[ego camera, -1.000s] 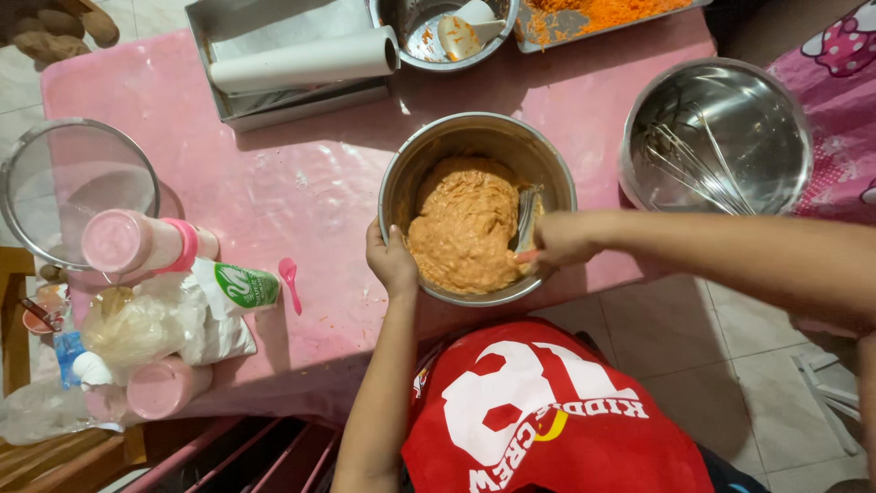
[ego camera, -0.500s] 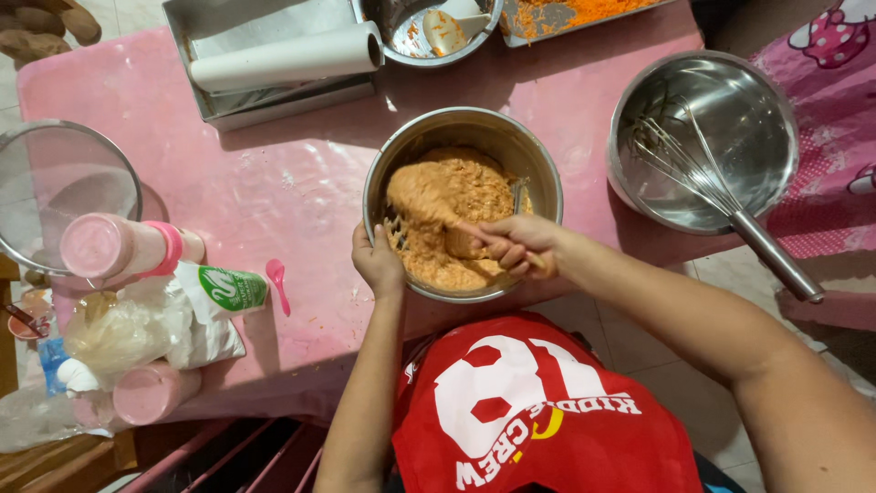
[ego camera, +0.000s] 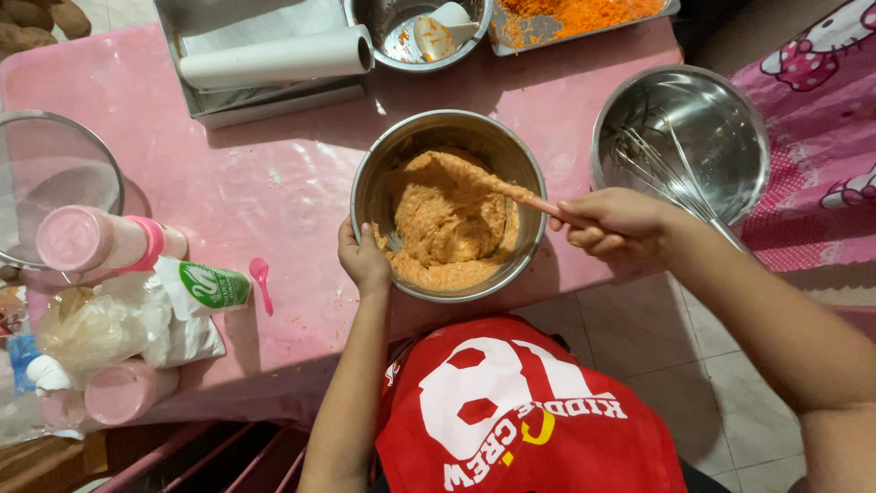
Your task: The person mixes a thick orange-colored food mixture in a metal bowl using a pink spatula. The person holds the bowl steady with the left hand while stirring with the right hand. The mixture becomes smoother and more uniform in texture by the end of the clip.
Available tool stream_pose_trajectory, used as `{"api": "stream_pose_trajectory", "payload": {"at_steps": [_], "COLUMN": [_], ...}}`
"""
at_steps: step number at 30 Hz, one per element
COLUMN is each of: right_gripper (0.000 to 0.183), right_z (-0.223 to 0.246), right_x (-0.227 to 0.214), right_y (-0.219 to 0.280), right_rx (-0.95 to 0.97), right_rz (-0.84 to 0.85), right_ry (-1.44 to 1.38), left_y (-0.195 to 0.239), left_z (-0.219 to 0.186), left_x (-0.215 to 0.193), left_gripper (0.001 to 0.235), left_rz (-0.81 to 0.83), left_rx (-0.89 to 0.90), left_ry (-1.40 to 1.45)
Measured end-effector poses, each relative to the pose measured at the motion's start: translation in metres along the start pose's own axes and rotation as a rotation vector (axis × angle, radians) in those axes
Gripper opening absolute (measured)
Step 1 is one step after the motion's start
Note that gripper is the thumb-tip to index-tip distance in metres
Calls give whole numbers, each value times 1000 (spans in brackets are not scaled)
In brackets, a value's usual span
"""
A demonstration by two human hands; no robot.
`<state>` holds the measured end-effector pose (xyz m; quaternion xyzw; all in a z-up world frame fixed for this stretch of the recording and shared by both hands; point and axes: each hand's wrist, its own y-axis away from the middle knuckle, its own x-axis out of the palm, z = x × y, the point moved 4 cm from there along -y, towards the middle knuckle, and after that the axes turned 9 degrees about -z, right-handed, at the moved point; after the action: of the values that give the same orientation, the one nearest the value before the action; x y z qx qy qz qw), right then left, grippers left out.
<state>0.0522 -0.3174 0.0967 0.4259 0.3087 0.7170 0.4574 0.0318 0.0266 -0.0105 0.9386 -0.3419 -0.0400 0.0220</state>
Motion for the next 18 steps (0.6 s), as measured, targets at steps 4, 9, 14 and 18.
{"api": "stream_pose_trajectory", "payload": {"at_steps": [4, 9, 14, 18], "right_gripper": [26, 35, 26, 22], "right_z": [35, 64, 71, 75], "right_x": [41, 81, 115, 113], "right_y": [73, 118, 128, 117], "right_rx": [-171, -185, -146, -370], "right_rz": [-195, -355, -589, -676], "right_ry": [320, 1157, 1804, 1927], "left_y": [0, 2, 0, 2], "left_z": [-7, -15, -9, -10], "left_x": [-2, 0, 0, -1], "left_gripper": [22, 22, 22, 24], "left_rz": [0, 30, 27, 23], "left_rx": [2, -28, -3, -29], "left_ry": [-2, -19, -11, -16]}}
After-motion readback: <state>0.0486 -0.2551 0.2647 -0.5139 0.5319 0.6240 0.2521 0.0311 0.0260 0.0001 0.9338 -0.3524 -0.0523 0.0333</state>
